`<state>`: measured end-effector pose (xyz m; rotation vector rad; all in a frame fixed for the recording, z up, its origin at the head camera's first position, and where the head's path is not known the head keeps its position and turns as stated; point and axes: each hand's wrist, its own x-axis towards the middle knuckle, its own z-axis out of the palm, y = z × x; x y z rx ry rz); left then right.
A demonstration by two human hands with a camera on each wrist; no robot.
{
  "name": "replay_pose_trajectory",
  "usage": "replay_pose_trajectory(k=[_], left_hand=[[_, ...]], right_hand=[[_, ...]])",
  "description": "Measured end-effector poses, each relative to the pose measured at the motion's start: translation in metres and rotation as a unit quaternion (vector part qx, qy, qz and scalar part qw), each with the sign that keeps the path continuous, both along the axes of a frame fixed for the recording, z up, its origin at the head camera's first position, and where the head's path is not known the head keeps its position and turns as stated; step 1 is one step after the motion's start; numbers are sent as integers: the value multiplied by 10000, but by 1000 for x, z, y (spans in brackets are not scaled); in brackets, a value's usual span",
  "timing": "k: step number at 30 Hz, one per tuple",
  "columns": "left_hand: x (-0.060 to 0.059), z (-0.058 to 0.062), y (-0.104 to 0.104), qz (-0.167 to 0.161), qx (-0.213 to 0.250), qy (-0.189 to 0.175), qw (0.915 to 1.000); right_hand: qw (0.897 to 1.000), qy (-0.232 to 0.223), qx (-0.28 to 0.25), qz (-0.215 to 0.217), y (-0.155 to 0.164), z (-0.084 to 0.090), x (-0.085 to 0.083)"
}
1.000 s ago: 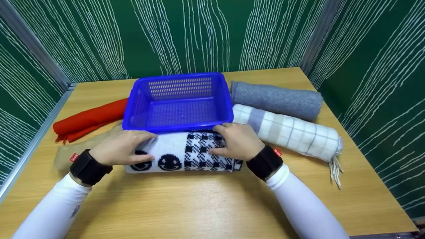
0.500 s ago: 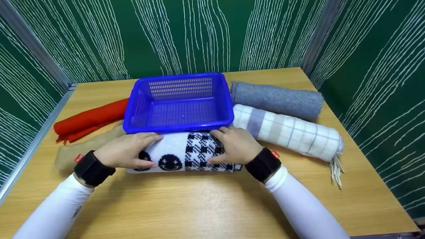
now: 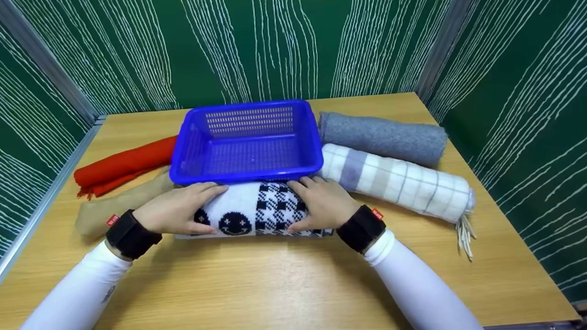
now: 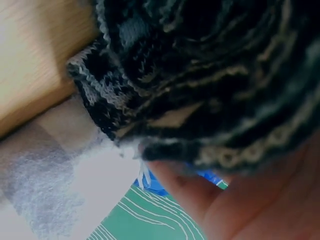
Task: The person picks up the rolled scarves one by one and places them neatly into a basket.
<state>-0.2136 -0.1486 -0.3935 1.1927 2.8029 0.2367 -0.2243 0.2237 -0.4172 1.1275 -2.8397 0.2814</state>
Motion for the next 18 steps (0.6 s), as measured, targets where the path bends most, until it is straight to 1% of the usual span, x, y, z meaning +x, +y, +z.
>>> replay_pose_trajectory(k=[6, 12, 18], left_hand=[[0, -3, 2, 66, 4, 2, 10000], [-1, -11, 4, 160, -153, -2, 9998], [-1, -16, 6, 212, -138, -74, 9997]], right_hand=[[9999, -117, 16, 9, 0, -3, -2], [9997, -255, 17, 7, -1, -7, -4], [9991, -411, 69, -20, -1, -11, -6]])
